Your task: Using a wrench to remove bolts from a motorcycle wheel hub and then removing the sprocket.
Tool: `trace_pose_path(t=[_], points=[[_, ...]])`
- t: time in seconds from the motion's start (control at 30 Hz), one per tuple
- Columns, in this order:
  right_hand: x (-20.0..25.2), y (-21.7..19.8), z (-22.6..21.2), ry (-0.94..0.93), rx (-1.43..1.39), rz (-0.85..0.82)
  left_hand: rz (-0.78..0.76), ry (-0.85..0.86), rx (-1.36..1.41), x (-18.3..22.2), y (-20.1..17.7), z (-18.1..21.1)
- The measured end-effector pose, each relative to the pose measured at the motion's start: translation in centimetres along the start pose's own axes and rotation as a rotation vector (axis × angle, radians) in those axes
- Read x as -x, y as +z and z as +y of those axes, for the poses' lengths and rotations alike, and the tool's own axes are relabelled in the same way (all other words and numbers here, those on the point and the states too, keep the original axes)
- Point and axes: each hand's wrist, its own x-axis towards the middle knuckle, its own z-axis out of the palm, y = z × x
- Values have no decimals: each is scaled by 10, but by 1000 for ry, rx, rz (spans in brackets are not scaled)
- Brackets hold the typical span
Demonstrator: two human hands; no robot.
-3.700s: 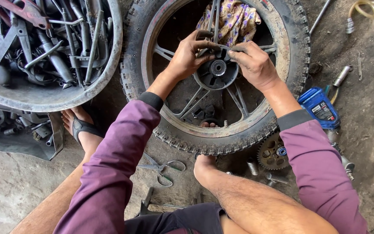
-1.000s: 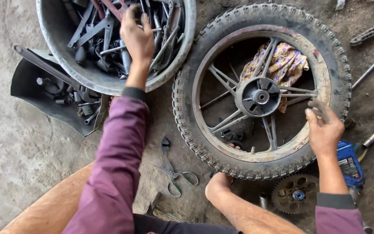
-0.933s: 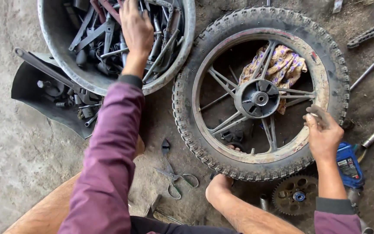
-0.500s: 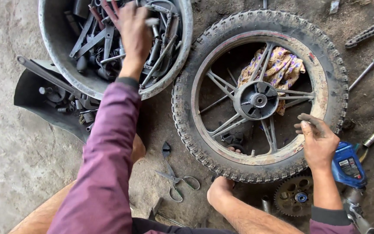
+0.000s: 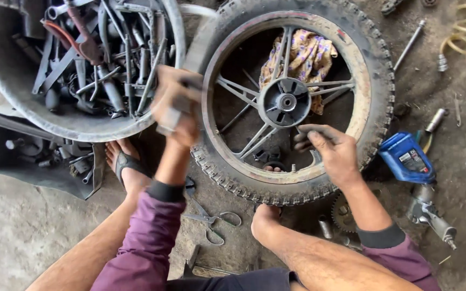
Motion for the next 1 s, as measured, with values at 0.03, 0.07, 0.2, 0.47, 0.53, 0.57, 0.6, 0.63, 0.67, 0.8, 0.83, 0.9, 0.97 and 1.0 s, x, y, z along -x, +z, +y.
trace_pose_path(t=[0.03,0.07,0.2,0.47,0.53,0.57,0.6,0.63,0.67,0.8,0.83,0.9,0.97,1.0], points=[[1,4,-5,82,-267,-75,0,-37,-593,-4,-31,-4],[2,9,-10,162,-534,-151,-4,-73,-1187,-8,-61,-9],[4,15,-27,306,-760,-177,-25,-158,-2976,-38,-144,-29],[-3,-23,25,345,-84,142,860,101,-3311,-61,-89,48],[-6,-26,19,260,91,91,1037,-108,-3133,-75,-91,78],[-9,-27,15,170,263,42,1177,-304,-2939,-83,-91,93],[-9,-25,10,172,263,41,1180,-304,-2936,-86,-93,99],[-8,-23,7,197,174,-2,1361,-391,-2858,-88,-94,104],[-7,-20,3,222,84,-45,1537,-479,-2765,-90,-96,110],[1,-14,48,83,420,46,1551,-343,-2714,-98,-92,109],[3,-13,50,-1,488,74,1556,-312,-2672,-97,-94,109],[8,-10,54,-86,557,99,1561,-277,-2630,-94,-95,111],[10,-6,57,-15,470,42,1542,-253,-2601,-93,-96,113],[9,-7,56,-16,471,42,1540,-252,-2601,-92,-96,112]])
